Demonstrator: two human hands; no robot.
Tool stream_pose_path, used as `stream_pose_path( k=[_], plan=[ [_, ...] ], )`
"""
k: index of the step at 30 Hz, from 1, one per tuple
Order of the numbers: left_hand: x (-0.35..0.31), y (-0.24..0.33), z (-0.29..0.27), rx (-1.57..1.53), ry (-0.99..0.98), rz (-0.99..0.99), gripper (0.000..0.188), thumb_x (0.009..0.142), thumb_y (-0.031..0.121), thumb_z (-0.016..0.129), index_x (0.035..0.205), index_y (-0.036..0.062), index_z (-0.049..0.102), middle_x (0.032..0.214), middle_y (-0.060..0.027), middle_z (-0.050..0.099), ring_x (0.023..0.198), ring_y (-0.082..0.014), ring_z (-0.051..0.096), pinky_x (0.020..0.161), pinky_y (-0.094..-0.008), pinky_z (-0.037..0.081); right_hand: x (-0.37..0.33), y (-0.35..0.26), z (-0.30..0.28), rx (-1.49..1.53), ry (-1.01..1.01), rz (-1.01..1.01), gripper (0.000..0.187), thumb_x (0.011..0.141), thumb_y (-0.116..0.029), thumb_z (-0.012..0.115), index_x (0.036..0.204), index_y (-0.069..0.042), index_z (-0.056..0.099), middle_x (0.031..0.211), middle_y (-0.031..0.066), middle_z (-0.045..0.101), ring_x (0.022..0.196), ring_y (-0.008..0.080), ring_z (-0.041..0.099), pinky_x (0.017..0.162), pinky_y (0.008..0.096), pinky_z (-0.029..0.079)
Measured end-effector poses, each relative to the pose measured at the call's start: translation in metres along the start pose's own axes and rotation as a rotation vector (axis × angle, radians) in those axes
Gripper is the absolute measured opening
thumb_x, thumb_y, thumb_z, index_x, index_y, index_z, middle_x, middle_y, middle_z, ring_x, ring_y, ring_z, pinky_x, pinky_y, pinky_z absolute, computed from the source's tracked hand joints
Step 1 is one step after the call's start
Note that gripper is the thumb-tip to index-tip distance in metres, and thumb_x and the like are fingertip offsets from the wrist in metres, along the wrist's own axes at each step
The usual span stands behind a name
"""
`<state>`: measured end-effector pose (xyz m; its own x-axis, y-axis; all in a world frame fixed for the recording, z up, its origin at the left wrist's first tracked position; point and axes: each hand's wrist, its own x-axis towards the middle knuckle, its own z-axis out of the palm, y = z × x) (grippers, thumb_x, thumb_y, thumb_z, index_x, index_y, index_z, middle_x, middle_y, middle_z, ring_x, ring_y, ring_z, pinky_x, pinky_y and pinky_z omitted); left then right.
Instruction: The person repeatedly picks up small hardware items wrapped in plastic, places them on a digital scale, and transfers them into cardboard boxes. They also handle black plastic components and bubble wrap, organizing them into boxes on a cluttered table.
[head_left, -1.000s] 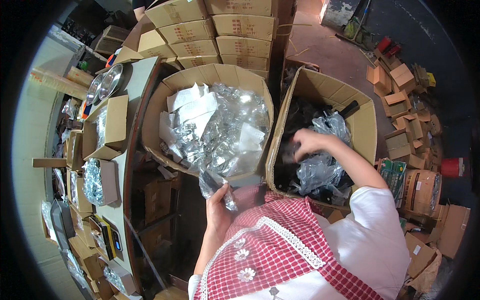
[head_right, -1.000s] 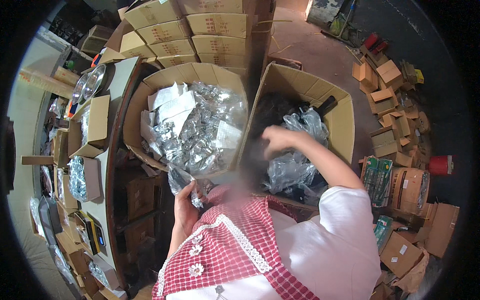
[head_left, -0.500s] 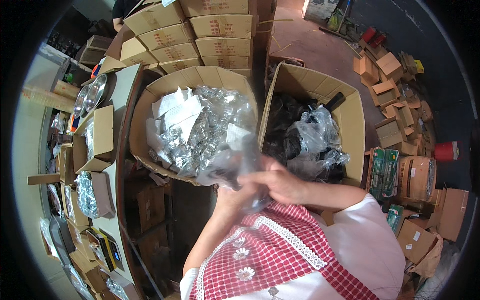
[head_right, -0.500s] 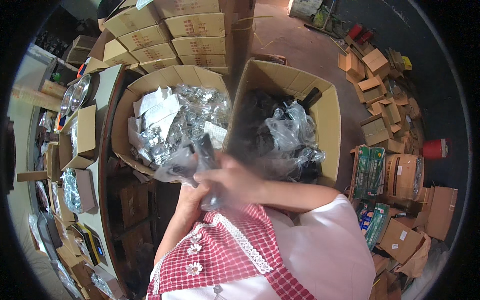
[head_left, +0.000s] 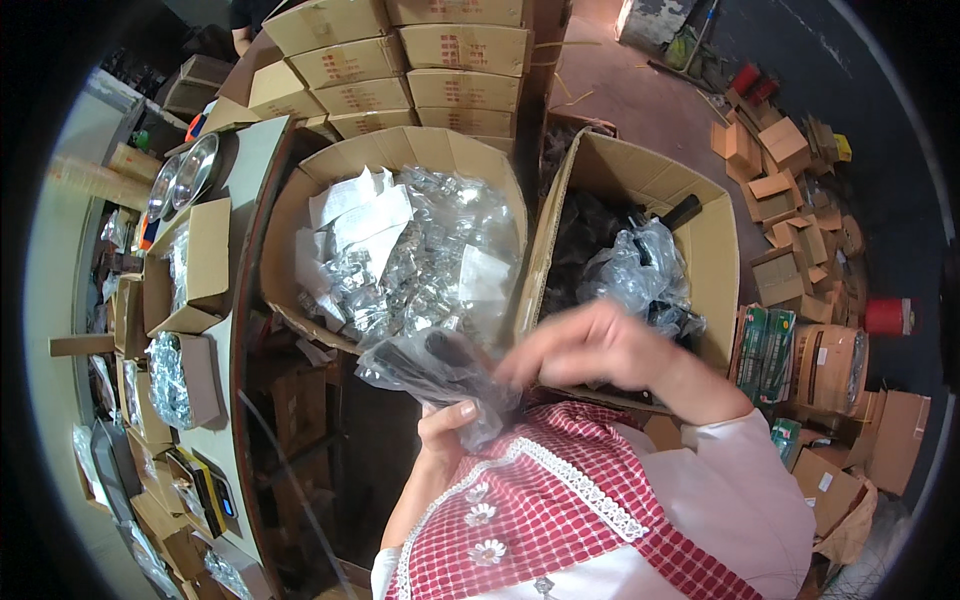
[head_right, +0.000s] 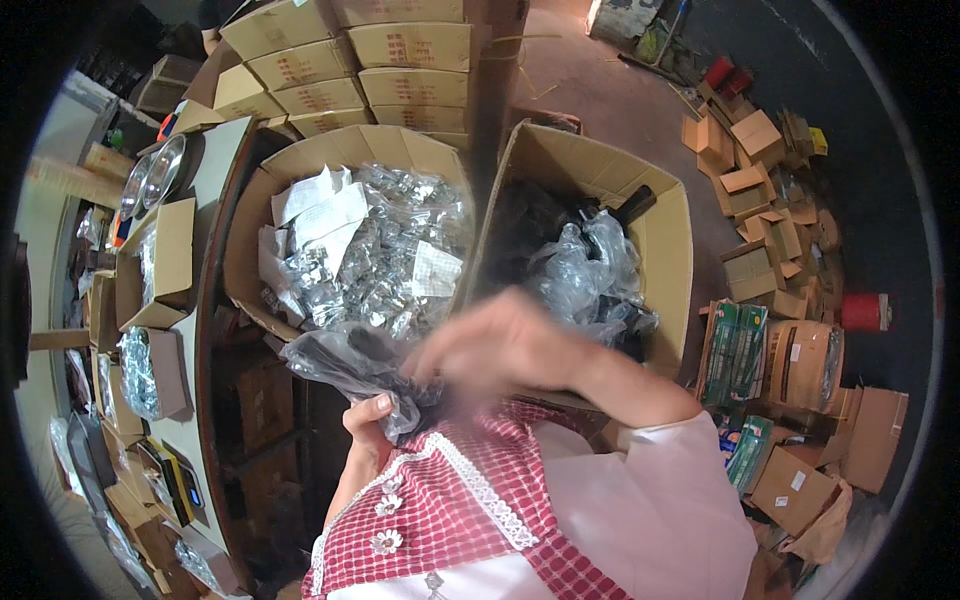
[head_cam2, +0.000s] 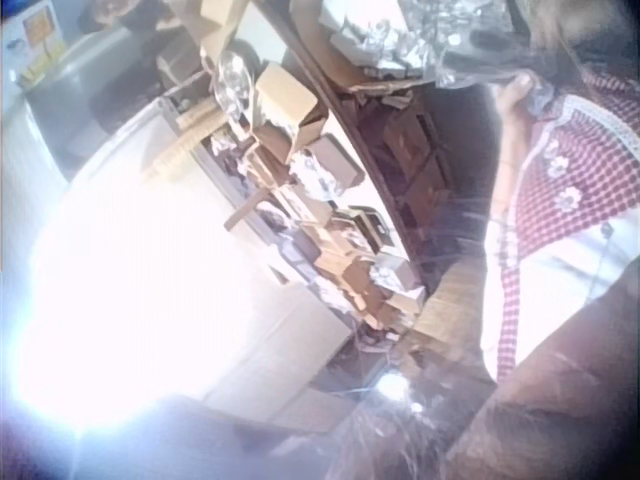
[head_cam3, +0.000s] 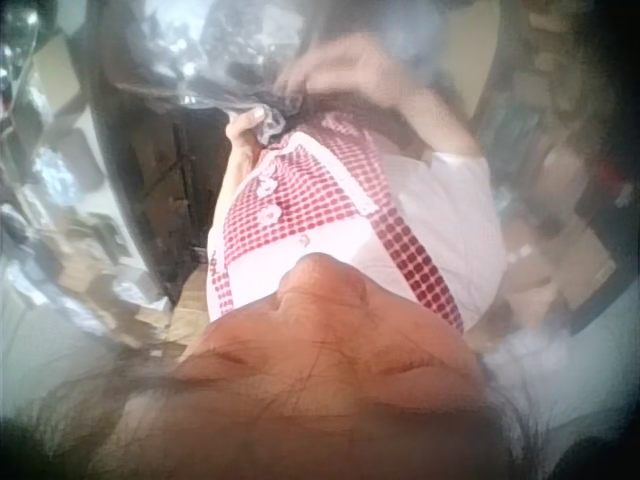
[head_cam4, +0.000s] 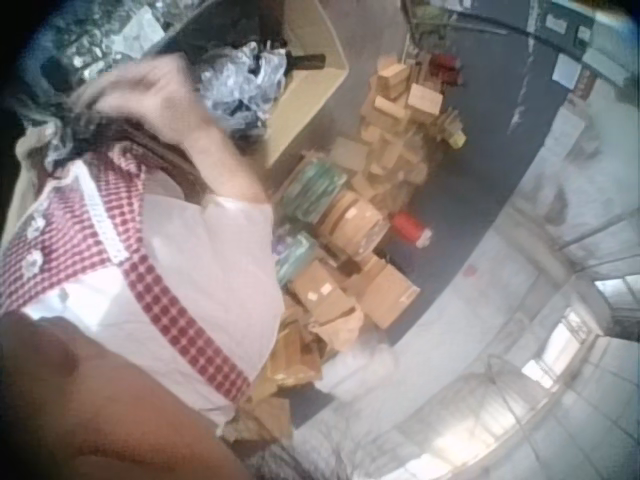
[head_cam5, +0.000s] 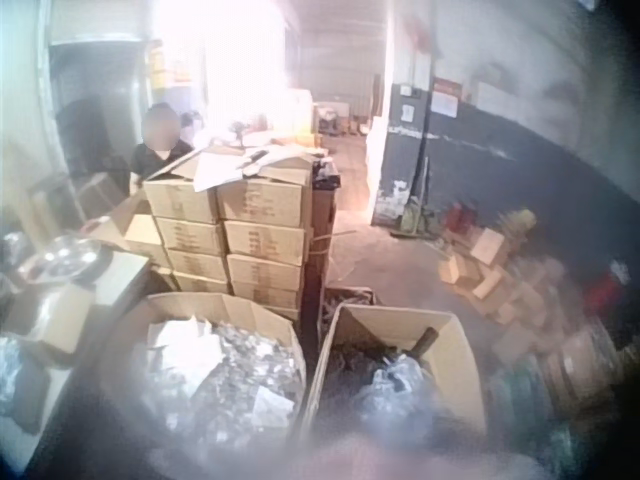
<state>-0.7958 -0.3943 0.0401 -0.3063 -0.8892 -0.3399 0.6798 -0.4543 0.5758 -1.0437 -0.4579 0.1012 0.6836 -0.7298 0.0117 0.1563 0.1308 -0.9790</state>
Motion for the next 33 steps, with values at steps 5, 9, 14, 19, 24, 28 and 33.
stream_pose_path(
  k=[5,9,14,19,24,28,33],
  plan=[
    [0.008,-0.005,-0.005,0.048,-0.122,0.101,0.049,0.061,0.020,0.078,0.102,0.0085,0.055,0.091,-0.0071,0.055,0.087,-0.0235,0.056,0.074,-0.0380,0.049,0.030,0.087,-0.107,-1.165,0.590,0.315,0.021,0.087,-0.007,0.061,0.105,-0.002,0.071,0.111,0.0167,0.072,0.106,0.0332,0.069,0.091,0.0432,0.055],
    [0.004,0.000,0.000,0.172,-0.057,0.125,0.047,0.056,0.011,0.079,0.096,0.0093,0.054,0.086,-0.0049,0.053,0.086,-0.0224,0.054,0.071,-0.0374,0.047,0.019,0.165,-0.139,-1.620,0.083,0.756,0.027,0.078,-0.008,0.064,0.103,-0.004,0.072,0.109,0.0205,0.070,0.109,0.0402,0.065,0.091,0.0483,0.054],
    [-0.005,0.008,0.000,0.172,0.184,0.114,0.049,0.048,0.020,0.074,0.089,0.0093,0.050,0.081,-0.0043,0.046,0.083,-0.0229,0.048,0.083,-0.0375,0.044,0.009,0.176,-0.171,-1.398,0.173,0.708,0.030,0.076,-0.013,0.066,0.104,-0.008,0.075,0.106,0.0219,0.072,0.106,0.0402,0.066,0.097,0.0477,0.051],
    [-0.002,0.010,-0.003,0.173,0.192,0.153,0.047,0.050,0.020,0.074,0.089,0.0100,0.050,0.082,-0.0045,0.047,0.084,-0.0227,0.049,0.084,-0.0390,0.045,0.019,0.190,-0.159,-1.509,0.142,0.535,0.039,0.067,-0.026,0.075,0.104,-0.013,0.076,0.106,0.0200,0.071,0.098,0.0399,0.067,0.088,0.0461,0.055],
    [-0.005,0.011,-0.001,0.250,0.187,0.090,0.048,0.050,0.019,0.075,0.091,0.0080,0.053,0.082,-0.0059,0.049,0.087,-0.0258,0.054,0.087,-0.0410,0.046,0.014,0.193,-0.170,-1.489,0.106,0.257,0.031,0.075,-0.018,0.068,0.104,-0.009,0.072,0.106,0.0181,0.071,0.102,0.0394,0.066,0.088,0.0463,0.054],
    [-0.008,0.014,-0.012,0.223,0.133,0.116,0.048,0.049,0.020,0.076,0.091,0.0074,0.054,0.082,-0.0068,0.051,0.088,-0.0271,0.056,0.089,-0.0422,0.048,-0.013,0.173,-0.201,-1.258,0.287,0.230,0.025,0.074,-0.007,0.069,0.099,-0.005,0.073,0.095,0.0187,0.072,0.092,0.0399,0.068,0.079,0.0461,0.055],
    [-0.006,0.010,-0.024,0.258,0.038,0.010,0.059,0.049,0.018,0.076,0.103,0.0022,0.059,0.091,-0.0118,0.060,0.094,-0.0300,0.060,0.089,-0.0419,0.051,-0.030,0.168,-0.207,-0.737,0.612,0.301,0.014,0.079,-0.005,0.076,0.092,-0.002,0.070,0.080,0.0030,0.069,0.070,0.0102,0.064,0.067,0.0269,0.051]
  ],
)
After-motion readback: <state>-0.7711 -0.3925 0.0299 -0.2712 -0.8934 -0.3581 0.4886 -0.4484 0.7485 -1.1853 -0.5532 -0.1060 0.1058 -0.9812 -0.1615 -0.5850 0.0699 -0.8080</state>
